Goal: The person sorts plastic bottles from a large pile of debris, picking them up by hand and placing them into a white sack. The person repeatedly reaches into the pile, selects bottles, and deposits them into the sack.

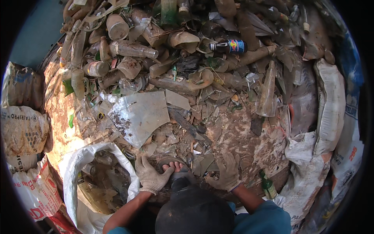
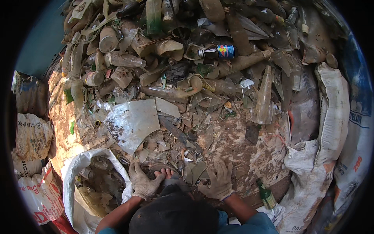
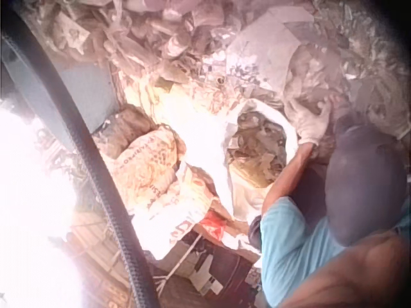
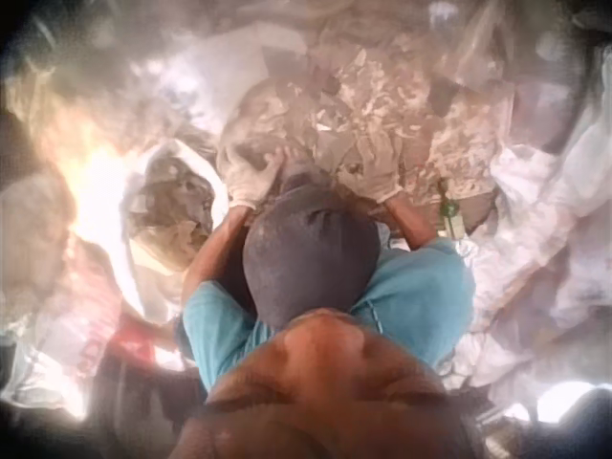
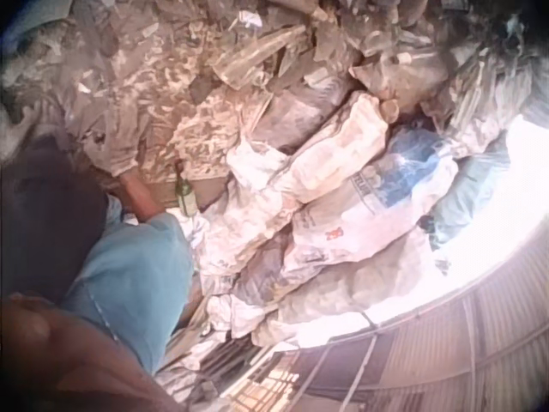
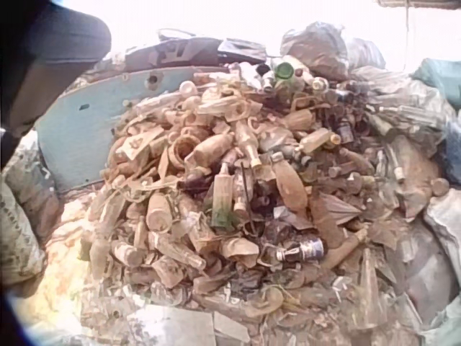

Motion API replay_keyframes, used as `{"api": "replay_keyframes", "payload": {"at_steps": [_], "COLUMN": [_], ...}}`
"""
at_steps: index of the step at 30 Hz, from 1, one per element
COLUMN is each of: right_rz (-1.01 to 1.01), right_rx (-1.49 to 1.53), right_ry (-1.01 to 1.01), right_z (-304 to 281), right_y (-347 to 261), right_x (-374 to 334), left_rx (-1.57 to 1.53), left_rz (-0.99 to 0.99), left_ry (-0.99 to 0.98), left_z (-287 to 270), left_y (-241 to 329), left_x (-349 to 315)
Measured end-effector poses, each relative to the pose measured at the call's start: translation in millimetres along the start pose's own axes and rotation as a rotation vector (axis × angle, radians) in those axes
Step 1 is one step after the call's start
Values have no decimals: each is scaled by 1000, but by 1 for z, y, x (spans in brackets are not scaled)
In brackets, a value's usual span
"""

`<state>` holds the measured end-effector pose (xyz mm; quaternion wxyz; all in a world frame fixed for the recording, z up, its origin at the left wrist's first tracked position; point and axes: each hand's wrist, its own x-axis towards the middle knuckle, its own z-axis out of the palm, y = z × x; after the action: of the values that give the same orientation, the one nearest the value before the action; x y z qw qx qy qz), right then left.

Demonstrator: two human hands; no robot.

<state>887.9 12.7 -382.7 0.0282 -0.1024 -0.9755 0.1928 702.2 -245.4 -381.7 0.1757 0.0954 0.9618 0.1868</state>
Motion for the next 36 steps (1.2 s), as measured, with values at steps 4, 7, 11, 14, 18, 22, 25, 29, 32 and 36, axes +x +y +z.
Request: {"api": "replay_keyframes", "payload": {"at_steps": [4,7,11,14,18,22,25,29,32,36], "right_rz": [48,-113,-184,-58,174,-155,-279,-252,-213,-143], "right_rx": [-50,42,-20,-57,-86,-38,-95,-140,-143,-88], "right_ry": [-101,-61,14,148,447,217,-114,-6,165,170], "right_z": [25,49,58,52,42,31,28,44,44,37], "right_y": [-10,-3,24,25,16,14,18,18,12,10], "right_x": [-17,-8,20,62,83,5,-69,-52,5,44], "left_rx": [18,-115,-942,-289,569,608,480,345,298,249], "left_rz": [-130,-210,-192,238,506,494,570,945,1031,956], "left_ry": [-86,-143,-271,35,-530,-426,-377,-96,63,180], "left_z": [10,4,-20,-5,-29,-14,-2,34,53,43], "left_y": [6,25,17,-38,-67,-93,-75,-60,-37,26], "left_x": [10,35,43,17,-30,-31,-15,23,56,99]}}
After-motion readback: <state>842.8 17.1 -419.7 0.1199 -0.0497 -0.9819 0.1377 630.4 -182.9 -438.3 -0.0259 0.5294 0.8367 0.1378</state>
